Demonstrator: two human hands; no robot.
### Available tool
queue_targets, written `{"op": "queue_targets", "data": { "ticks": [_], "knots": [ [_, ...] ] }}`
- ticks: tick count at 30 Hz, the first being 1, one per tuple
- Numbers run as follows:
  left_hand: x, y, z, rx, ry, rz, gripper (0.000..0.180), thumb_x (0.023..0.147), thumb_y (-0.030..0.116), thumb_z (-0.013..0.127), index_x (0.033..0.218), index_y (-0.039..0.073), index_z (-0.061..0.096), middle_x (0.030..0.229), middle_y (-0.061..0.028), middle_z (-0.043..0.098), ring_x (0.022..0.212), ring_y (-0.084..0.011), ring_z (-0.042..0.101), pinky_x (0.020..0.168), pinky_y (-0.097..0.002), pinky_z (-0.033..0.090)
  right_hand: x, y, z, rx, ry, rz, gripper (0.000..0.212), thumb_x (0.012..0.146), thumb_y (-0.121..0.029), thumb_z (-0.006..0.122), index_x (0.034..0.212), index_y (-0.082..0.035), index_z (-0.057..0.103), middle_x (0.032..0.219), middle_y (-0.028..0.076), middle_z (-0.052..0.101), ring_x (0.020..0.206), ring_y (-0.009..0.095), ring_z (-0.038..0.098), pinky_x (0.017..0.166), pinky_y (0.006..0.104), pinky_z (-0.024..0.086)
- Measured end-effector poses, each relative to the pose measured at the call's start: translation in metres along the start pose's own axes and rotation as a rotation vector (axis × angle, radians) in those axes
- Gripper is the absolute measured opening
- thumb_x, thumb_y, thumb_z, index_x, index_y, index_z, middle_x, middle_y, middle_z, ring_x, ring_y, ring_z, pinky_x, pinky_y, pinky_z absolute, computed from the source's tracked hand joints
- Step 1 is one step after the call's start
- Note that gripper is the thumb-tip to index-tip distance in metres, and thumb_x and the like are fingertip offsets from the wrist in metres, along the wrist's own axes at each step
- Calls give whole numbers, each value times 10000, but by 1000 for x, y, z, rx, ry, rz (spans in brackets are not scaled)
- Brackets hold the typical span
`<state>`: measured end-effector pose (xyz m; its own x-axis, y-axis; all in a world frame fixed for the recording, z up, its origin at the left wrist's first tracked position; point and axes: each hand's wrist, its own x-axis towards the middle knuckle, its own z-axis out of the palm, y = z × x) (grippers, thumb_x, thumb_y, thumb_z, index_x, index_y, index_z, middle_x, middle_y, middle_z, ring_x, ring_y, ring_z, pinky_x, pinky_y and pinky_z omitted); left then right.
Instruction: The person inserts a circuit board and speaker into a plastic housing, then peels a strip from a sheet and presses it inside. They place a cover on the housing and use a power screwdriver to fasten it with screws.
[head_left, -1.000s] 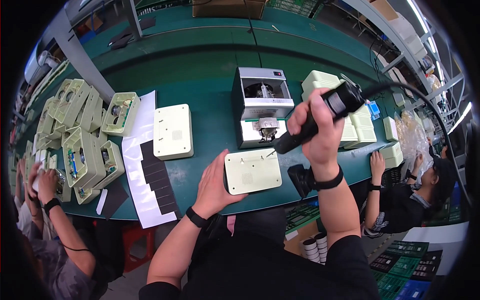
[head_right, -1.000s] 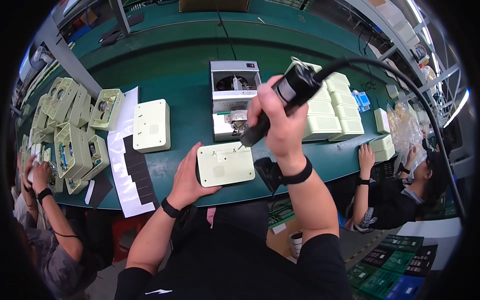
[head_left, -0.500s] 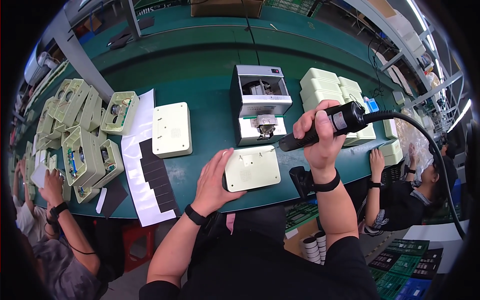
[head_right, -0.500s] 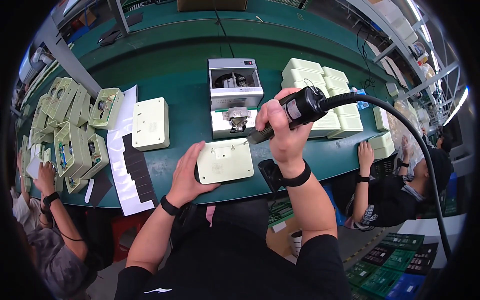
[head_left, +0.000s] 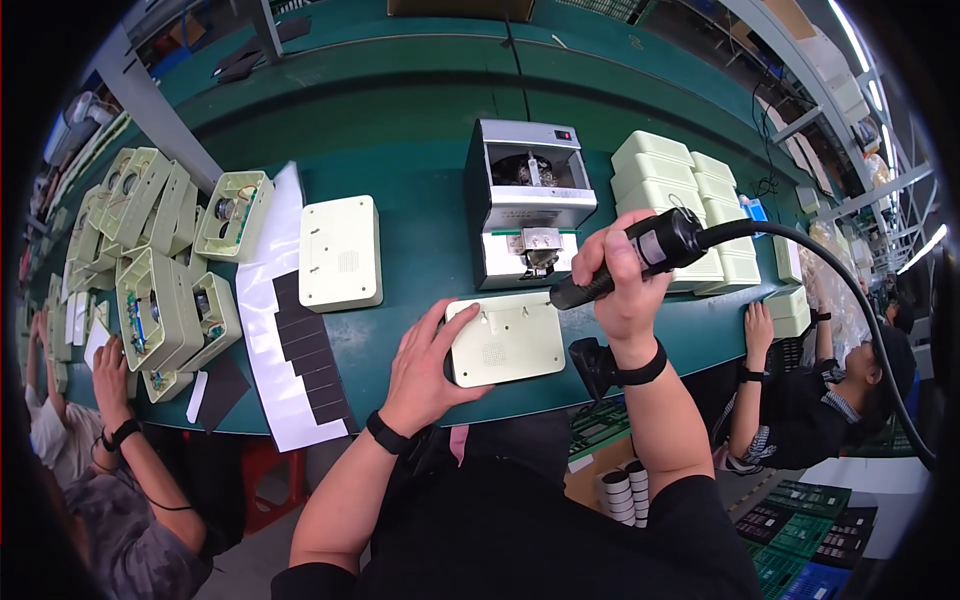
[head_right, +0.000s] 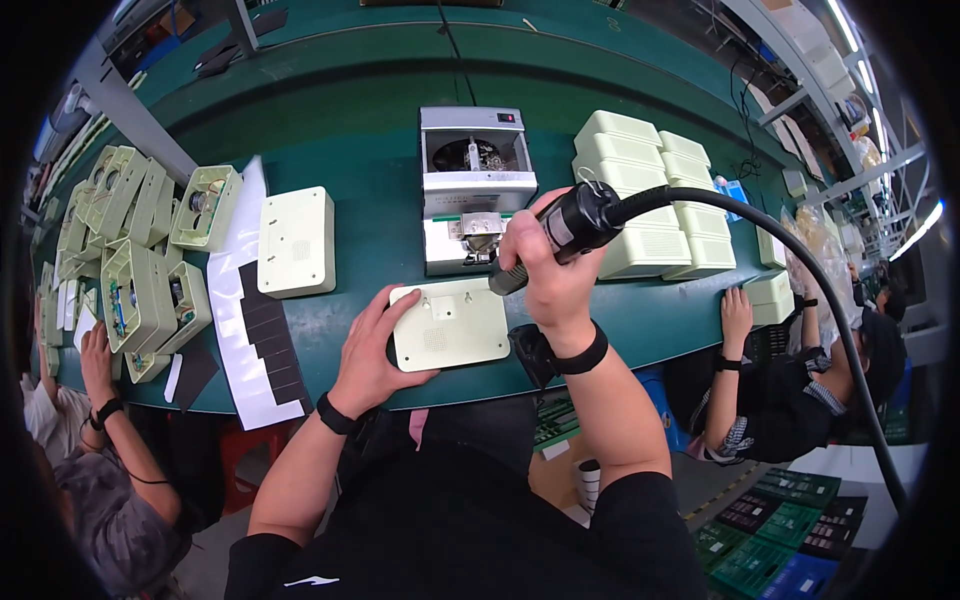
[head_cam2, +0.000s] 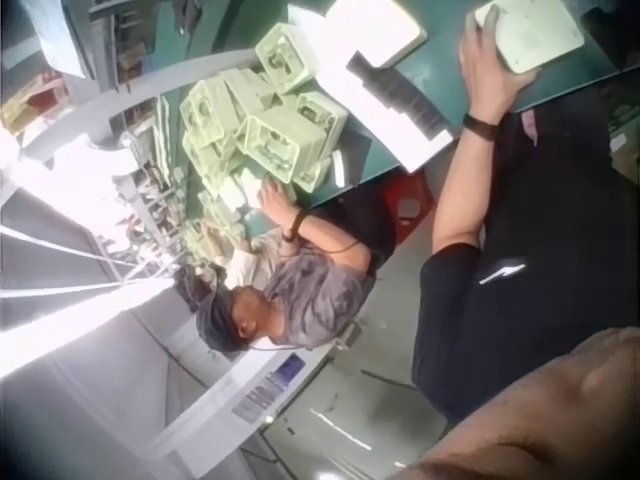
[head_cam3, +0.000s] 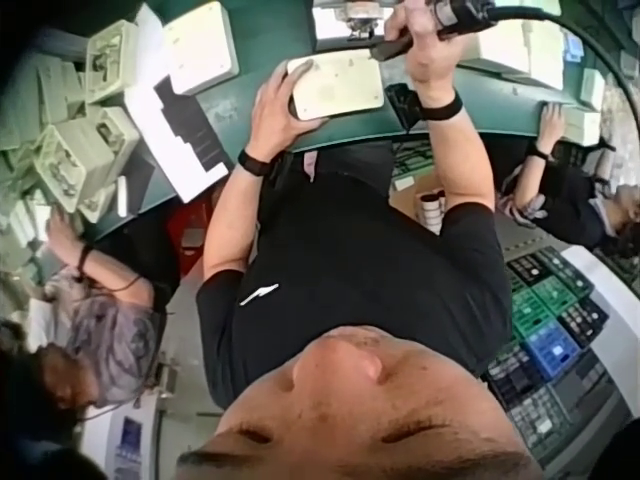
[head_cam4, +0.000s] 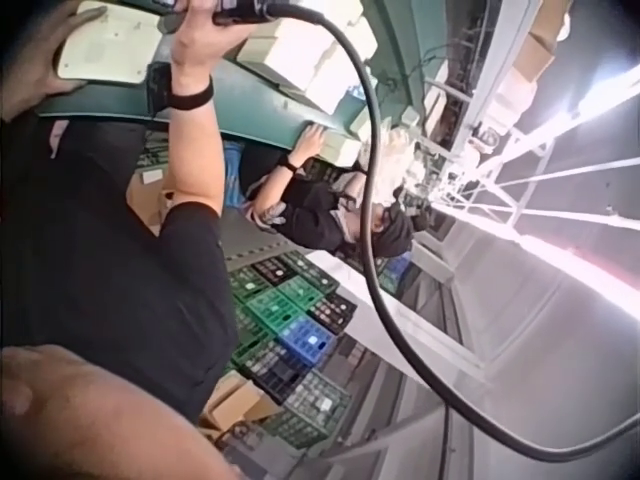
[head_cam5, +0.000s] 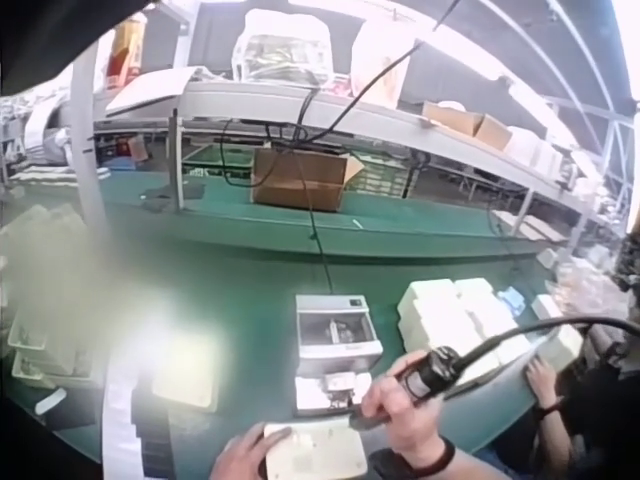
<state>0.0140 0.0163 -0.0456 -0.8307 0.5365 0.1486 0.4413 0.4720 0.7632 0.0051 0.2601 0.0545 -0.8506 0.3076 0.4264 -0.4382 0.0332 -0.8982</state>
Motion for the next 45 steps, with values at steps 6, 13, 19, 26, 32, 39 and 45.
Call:
{"op": "queue_targets", "data": {
  "ticks": [6, 13, 19, 26, 32, 39, 45],
  "knots": [
    [-2, -1, 1, 0, -4, -25, 1017, 614, 312, 966, 1525, 240, 521, 1562, -122, 447, 1360, -380, 515, 1145, -493, 425, -1, 7, 3, 70, 6, 23, 189, 986, -148, 626, 1049, -41, 484, 665, 81, 554, 545, 177, 549, 554, 345, 499],
    [0, 0, 2, 6, 15, 14, 1006, 617, 303, 963, 1521, 240, 526, 1557, -126, 447, 1356, -386, 515, 1151, -497, 416, 5, -5, 4, -4, 5, 44, 175, 995, -151, 617, 1052, -46, 489, 676, 82, 556, 548, 181, 550, 555, 353, 501],
    [9, 6, 19, 0, 20, 40, 1072, 622, 316, 958, 1555, 166, 451, 1545, -141, 459, 1379, -393, 491, 1179, -496, 380, 27, -44, 7, 201, 22, -58, 175, 1008, -176, 608, 1054, -49, 496, 691, 87, 557, 551, 187, 550, 560, 364, 503],
    [12, 9, 29, -53, 43, -32, 1193, 608, 336, 960, 1581, 56, 329, 1512, -175, 494, 1403, -401, 472, 1203, -500, 349, 46, -26, 17, 57, 50, -68, 193, 1018, -218, 585, 1080, -61, 493, 714, 88, 556, 576, 193, 553, 577, 374, 501],
    [15, 10, 26, -34, 33, -22, 1173, 607, 334, 960, 1556, 44, 335, 1479, -190, 518, 1381, -402, 495, 1193, -491, 361, 14, -38, 35, 196, -105, 14, 224, 1003, -209, 607, 1106, -56, 479, 725, 96, 566, 585, 190, 554, 578, 369, 502],
    [18, 13, 25, -80, 53, -4, 1102, 621, 330, 948, 1515, 46, 370, 1425, -179, 549, 1351, -378, 520, 1172, -488, 379, 3, -22, 60, 236, -187, 27, 251, 978, -166, 633, 1123, -53, 463, 734, 103, 575, 590, 183, 555, 583, 356, 505],
    [19, 10, 25, -118, 38, -14, 1059, 631, 334, 935, 1494, 49, 391, 1402, -171, 563, 1339, -366, 532, 1169, -489, 383, -5, 1, 68, 149, -222, 63, 235, 962, -121, 644, 1086, -39, 462, 695, 92, 571, 571, 170, 554, 568, 336, 499]
  ]
}}
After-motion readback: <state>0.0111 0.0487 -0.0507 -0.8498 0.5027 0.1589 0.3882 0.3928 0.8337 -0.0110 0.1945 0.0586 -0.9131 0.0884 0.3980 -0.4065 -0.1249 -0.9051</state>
